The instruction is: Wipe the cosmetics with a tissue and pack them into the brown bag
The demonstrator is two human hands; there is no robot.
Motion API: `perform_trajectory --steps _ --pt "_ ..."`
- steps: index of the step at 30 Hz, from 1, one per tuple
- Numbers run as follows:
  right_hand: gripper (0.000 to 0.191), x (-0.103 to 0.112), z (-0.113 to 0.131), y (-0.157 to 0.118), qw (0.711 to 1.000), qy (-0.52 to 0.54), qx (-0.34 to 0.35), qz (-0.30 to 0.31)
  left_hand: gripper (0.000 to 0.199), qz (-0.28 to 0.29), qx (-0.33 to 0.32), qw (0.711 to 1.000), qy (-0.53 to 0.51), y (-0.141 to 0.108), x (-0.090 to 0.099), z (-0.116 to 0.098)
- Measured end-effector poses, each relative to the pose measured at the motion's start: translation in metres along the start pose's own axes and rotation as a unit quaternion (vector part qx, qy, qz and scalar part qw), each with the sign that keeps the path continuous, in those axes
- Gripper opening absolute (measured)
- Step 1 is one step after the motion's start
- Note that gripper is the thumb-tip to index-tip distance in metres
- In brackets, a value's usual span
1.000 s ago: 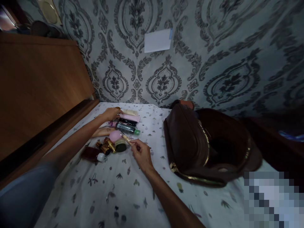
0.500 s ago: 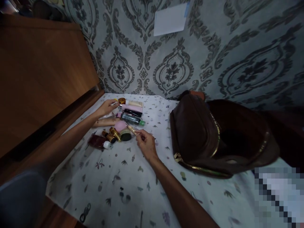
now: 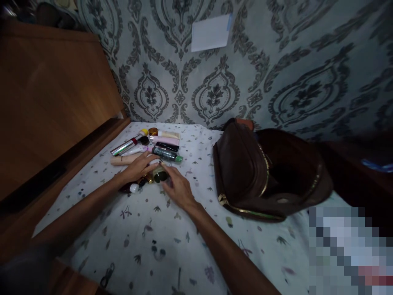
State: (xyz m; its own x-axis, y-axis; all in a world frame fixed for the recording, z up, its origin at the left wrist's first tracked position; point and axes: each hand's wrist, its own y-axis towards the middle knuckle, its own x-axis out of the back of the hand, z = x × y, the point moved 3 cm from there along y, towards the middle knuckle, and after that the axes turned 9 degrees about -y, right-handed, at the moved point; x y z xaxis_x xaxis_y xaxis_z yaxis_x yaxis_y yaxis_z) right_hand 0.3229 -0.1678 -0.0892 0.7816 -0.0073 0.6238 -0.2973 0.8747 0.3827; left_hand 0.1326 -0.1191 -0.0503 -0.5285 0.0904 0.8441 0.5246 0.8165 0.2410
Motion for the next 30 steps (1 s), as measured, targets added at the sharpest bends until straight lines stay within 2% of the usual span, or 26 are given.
perform_trajectory --steps 4,11,15,19,26,30 --pt "0.061 -0.006 -0.002 -0.002 0.998 -0.024 0.041 0.036 0.039 -0.013 0.037 0.995 0.088 0.003 -0.002 -0.006" --pt "0.062 -0.007 0.005 -0.005 0.998 -0.034 0.03 0.039 0.041 -0.013 0.068 0.979 0.19 0.0 -0.003 -0.012" --pt "0.064 -0.002 0.014 -0.006 0.995 -0.074 0.016 0.062 0.046 -0.037 0.013 0.973 0.228 -0.002 -0.008 -0.003" --pt "0.064 0.005 0.019 -0.007 0.988 -0.128 -0.004 0.083 0.046 -0.071 -0.047 0.975 0.206 0.002 -0.01 0.008" --pt "0.054 0.011 0.027 -0.012 0.975 -0.191 0.07 0.09 0.037 -0.063 -0.153 0.971 0.171 0.003 -0.007 0.015" --pt "0.047 0.009 0.027 -0.013 0.969 -0.212 0.075 0.1 0.035 -0.063 -0.177 0.966 0.175 0.004 -0.008 0.027"
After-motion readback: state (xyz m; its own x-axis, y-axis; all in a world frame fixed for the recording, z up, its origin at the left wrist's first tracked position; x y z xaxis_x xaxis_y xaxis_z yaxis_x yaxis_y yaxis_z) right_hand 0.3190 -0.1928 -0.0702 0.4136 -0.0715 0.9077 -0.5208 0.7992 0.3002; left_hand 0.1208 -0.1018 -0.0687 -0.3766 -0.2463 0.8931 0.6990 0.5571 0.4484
